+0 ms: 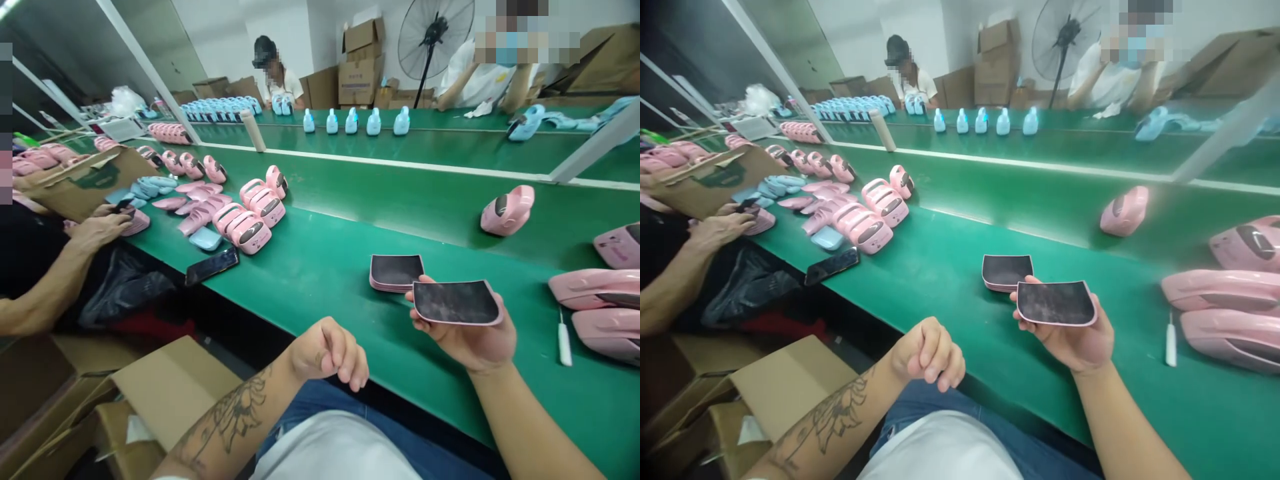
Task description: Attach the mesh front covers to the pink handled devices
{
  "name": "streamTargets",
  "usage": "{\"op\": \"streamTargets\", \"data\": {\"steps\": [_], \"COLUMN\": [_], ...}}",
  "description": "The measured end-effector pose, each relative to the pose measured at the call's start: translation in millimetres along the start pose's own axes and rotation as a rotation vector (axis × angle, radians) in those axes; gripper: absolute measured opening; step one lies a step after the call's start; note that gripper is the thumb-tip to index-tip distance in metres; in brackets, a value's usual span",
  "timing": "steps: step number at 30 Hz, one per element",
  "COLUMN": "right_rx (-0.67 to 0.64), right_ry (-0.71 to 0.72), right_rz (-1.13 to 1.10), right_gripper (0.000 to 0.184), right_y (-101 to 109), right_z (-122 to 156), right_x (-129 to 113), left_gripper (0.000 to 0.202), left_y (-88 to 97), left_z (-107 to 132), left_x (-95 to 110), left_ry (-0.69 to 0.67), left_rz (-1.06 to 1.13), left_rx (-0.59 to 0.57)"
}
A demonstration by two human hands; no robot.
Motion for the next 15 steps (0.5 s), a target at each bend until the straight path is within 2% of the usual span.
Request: {"op": "streamTargets", "data": {"steps": [3, 6, 10, 15], "right_rx": [0.026, 0.036, 0.027, -0.022], "right_ry": [0.018, 0.030, 0.050, 0.073], "right_rz": [0.033, 0.054, 0.091, 0.093], "right_gripper": [0.092, 0.092, 0.090, 0.091], "right_y": [2, 1, 0, -3], "right_z": [0, 0, 0, -1], "right_x": [-2, -4, -7, -11], "left_gripper": [0.045, 0.043, 0.031, 0.025], "left_y": [-1.0, -9.6, -21.4, -40.4], "left_z": [4, 4, 4, 2], "left_x": [-5, -6, -9, -21], "left_ry": [0.022, 0.036, 0.051, 0.092], "left_rz": [0.028, 0.025, 0.021, 0.032], "left_rx": [0.021, -0.022, -0.060, -0.179]}}
Point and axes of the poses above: each hand's wrist, its own z-axis away from the middle knuckle, its own y-axis out of the back of the hand, x = y × z, the point moved 8 cm from there along -z, towards the middle knuckle, and after that the axes turned 9 degrees about -z, right-handed, at the moved point
